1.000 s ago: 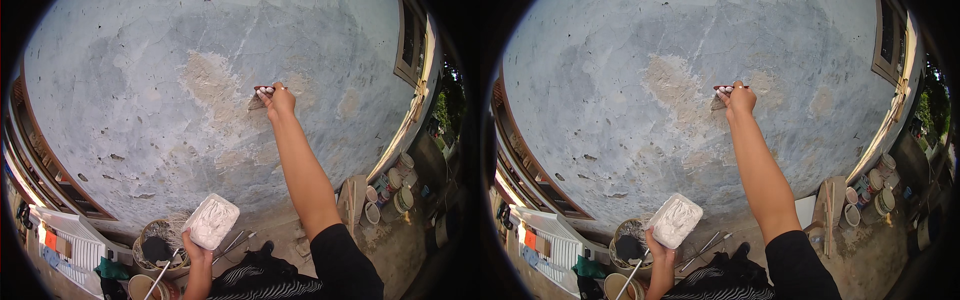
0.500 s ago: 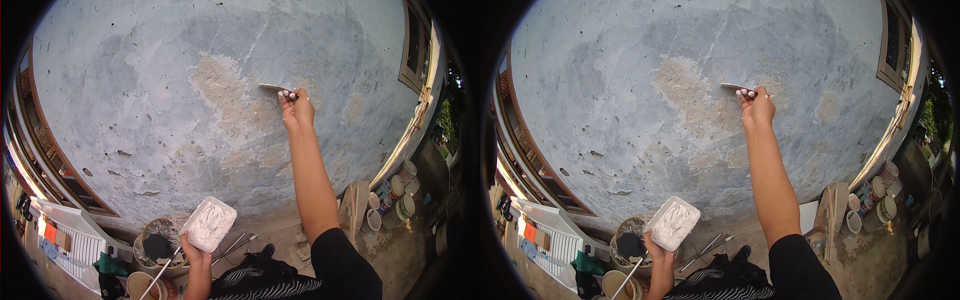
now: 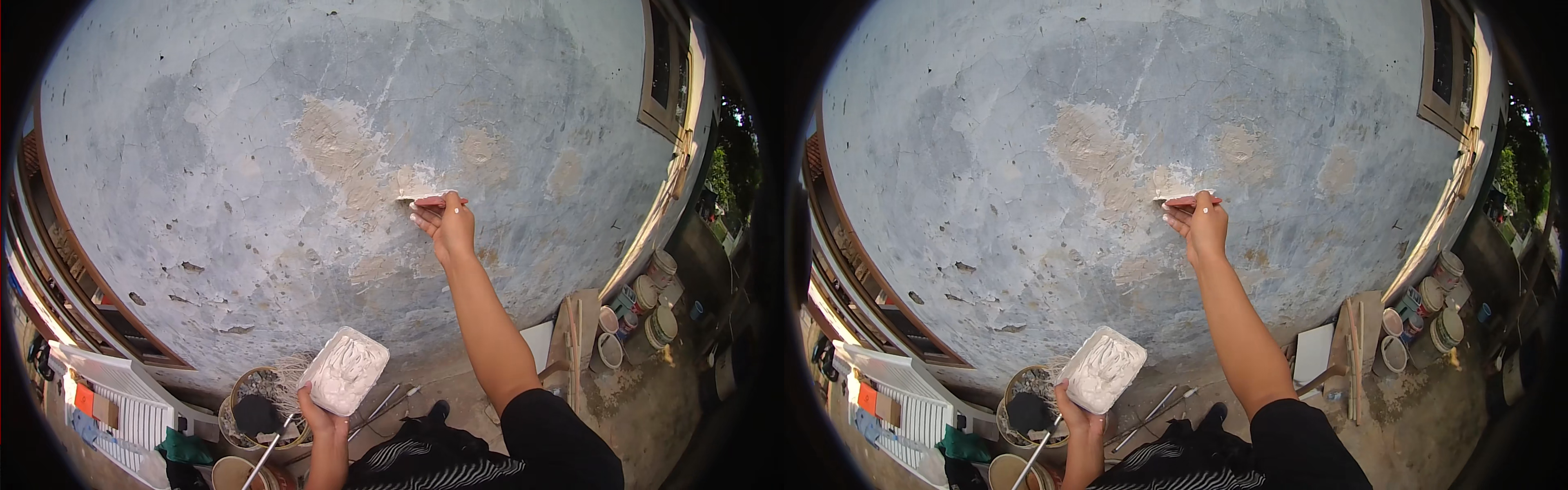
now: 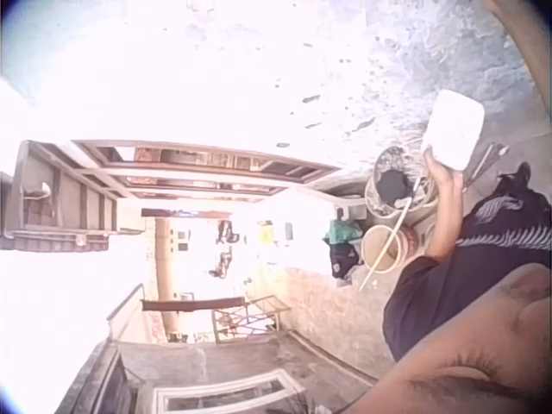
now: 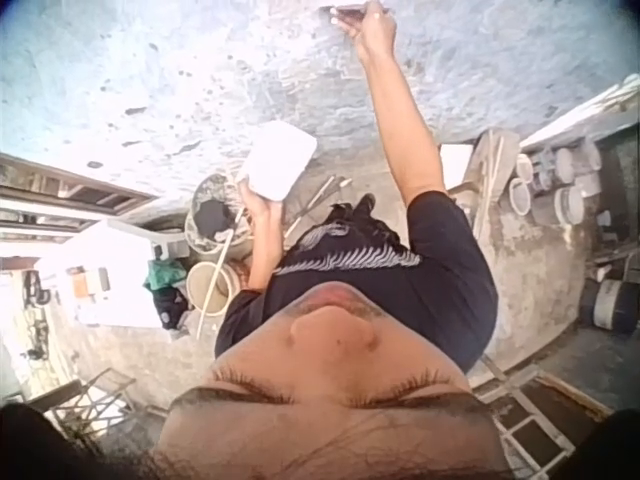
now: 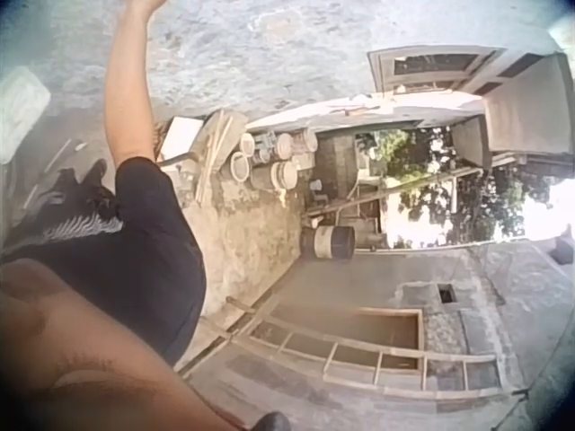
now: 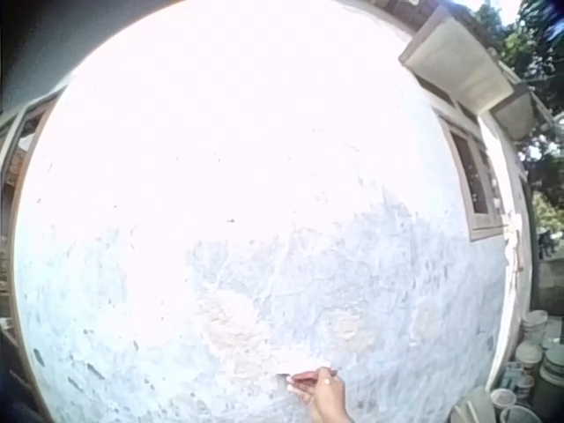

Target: Applying white plaster or putty to a concrete wall using a putty knife.

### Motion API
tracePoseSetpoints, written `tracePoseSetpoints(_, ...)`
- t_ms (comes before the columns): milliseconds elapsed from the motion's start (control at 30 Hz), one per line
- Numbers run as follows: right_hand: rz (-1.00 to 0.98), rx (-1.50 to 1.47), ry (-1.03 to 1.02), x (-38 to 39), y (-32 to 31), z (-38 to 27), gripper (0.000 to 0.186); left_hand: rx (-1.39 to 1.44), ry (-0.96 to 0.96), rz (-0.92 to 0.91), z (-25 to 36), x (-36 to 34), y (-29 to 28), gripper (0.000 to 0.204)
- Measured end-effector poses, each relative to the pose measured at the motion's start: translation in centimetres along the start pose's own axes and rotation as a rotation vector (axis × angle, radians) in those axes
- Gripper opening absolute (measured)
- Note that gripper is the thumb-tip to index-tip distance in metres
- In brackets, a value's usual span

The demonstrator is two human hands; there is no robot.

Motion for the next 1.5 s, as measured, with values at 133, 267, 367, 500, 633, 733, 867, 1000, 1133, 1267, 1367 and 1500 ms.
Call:
tracePoseSetpoints(133, -0.052, -0.024, 0.011, -1.4, 1.0, -0.4, 0.021, 0.027, -0.013, 0.018, -0.1, -0.2, -0.5, 0.064)
tracePoseSetpoints(267, -0.089, -0.041, -0.003, -3.4, 3.2, -1.5, 0.017, 0.018, -0.002, 0.024, 0.1, -0.2, -0.3, 0.064)
tracePoseSetpoints(367, -0.12, -0.084, -0.03, -3.9, 4.2, -2.8, 0.016, 0.02, 0.003, -0.002, 0.3, -0.1, -0.1, 0.064)
tracePoseSetpoints(500, -0.228, -0.13, -0.112, -2.7, 5.9, -6.2, 0.019, 0.013, 0.014, 0.004, 0.1, -0.4, -1.2, 0.066)
tracePoseSetpoints(633, -0.227, -0.132, -0.183, 0.6, 5.4, -8.2, 0.02, 0.002, 0.05, 0.019, 0.8, 0.2, -1.0, 0.066)
tracePoseSetpoints(733, -0.352, -0.006, -0.217, 3.8, 4.8, -8.7, 0.018, -0.009, 0.05, 0.052, 1.1, 0.2, -1.3, 0.063)
tracePoseSetpoints(867, -0.505, 0.378, -0.305, 9.2, 4.0, -6.7, 0.016, -0.009, 0.033, 0.048, 1.4, 0.2, -0.2, 0.063)
tracePoseSetpoints(1000, -0.836, 1.129, -0.99, 17.3, 6.0, -3.9, 0.028, 0.023, -0.027, 0.035, 0.6, -0.7, 2.8, 0.062)
tracePoseSetpoints(1133, -1.08, 1.172, -1.188, 21.7, 4.9, 0.5, 0.035, 0.054, -0.056, -0.001, 0.6, -2.5, 4.7, 0.057)
tracePoseSetpoints(1267, -1.236, 1.215, -1.093, 22.3, 2.4, 3.1, 0.034, 0.079, -0.039, -0.029, 2.0, -3.8, 6.2, 0.057)
tracePoseSetpoints(1367, -1.268, 1.209, -1.045, 21.6, 1.5, 2.7, 0.035, 0.155, -0.067, -0.023, 1.6, -4.6, 6.5, 0.058)
tracePoseSetpoints(1500, -1.398, 1.269, -1.06, 20.6, 0.7, 2.0, 0.035, 0.16, -0.079, -0.004, 1.2, -5.4, 5.5, 0.059)
Point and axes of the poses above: each hand's wrist, its own x-axis away from the middle knuckle, its own y-axis out of the palm, z = x × y, the point moved 10 cm from there along -x, towards the middle knuckle, and after that the axes turned 5 degrees about -y, right-handed, at the moved point
